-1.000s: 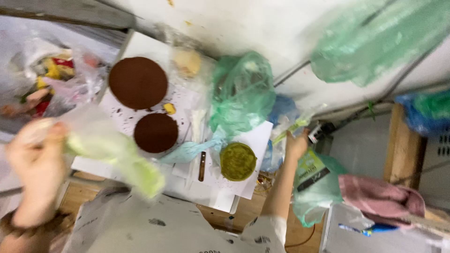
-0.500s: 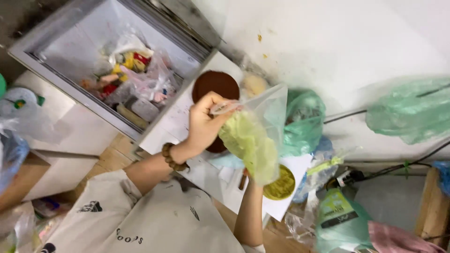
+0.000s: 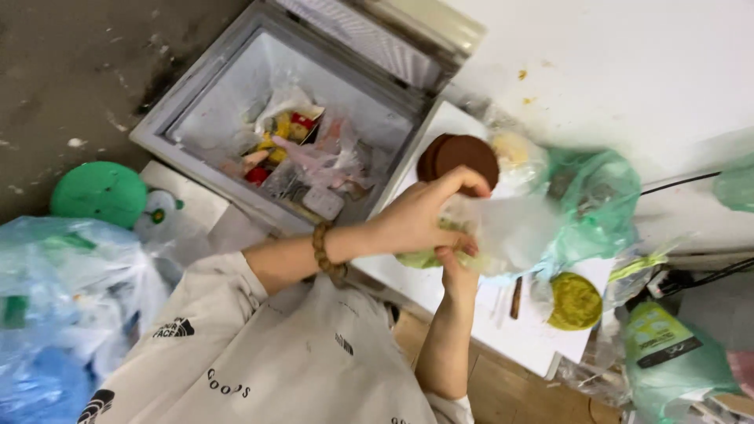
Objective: Retrieving multiple pre-filled piping bags from a freezer and preparing them for cake decoration.
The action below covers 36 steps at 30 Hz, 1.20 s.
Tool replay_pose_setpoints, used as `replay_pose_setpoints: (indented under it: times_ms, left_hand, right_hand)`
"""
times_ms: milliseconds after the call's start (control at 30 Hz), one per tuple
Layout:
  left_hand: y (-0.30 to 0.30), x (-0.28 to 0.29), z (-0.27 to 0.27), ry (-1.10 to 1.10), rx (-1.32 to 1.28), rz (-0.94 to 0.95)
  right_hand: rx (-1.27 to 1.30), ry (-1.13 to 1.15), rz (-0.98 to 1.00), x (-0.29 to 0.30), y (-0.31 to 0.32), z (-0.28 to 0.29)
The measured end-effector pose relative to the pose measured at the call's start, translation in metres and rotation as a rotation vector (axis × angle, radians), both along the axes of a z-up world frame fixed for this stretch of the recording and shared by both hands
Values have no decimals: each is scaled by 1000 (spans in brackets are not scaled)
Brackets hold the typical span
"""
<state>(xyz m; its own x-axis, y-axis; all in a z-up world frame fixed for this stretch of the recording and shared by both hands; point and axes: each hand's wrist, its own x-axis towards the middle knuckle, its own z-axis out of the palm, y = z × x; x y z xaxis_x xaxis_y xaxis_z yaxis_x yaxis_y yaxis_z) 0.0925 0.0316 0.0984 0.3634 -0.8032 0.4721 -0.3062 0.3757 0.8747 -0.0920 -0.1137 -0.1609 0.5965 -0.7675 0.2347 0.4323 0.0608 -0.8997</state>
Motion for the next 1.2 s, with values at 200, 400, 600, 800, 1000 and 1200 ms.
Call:
replay_pose_setpoints:
  times_ms: [200,400,600,800,1000,1200]
  left_hand:
    - [55,62,57,-196,142,-56]
    - [50,70,69,-295,337,-160]
    - [68,91,54,-289,196,-203]
    - [58,91,35,-367,138,-123]
    - [59,98,78,-305,428,-417]
    - [74,103,-8,-417,115,-167]
  right_hand:
    - [230,-7,89,50,60,110]
    - [-47,42,251,82,82,147]
    - [282,35,266,88,72,115]
    - [10,152,209,86,85,132]
    - [-85,154,300,115,111,191]
    - [209,-212,264,115,91,194]
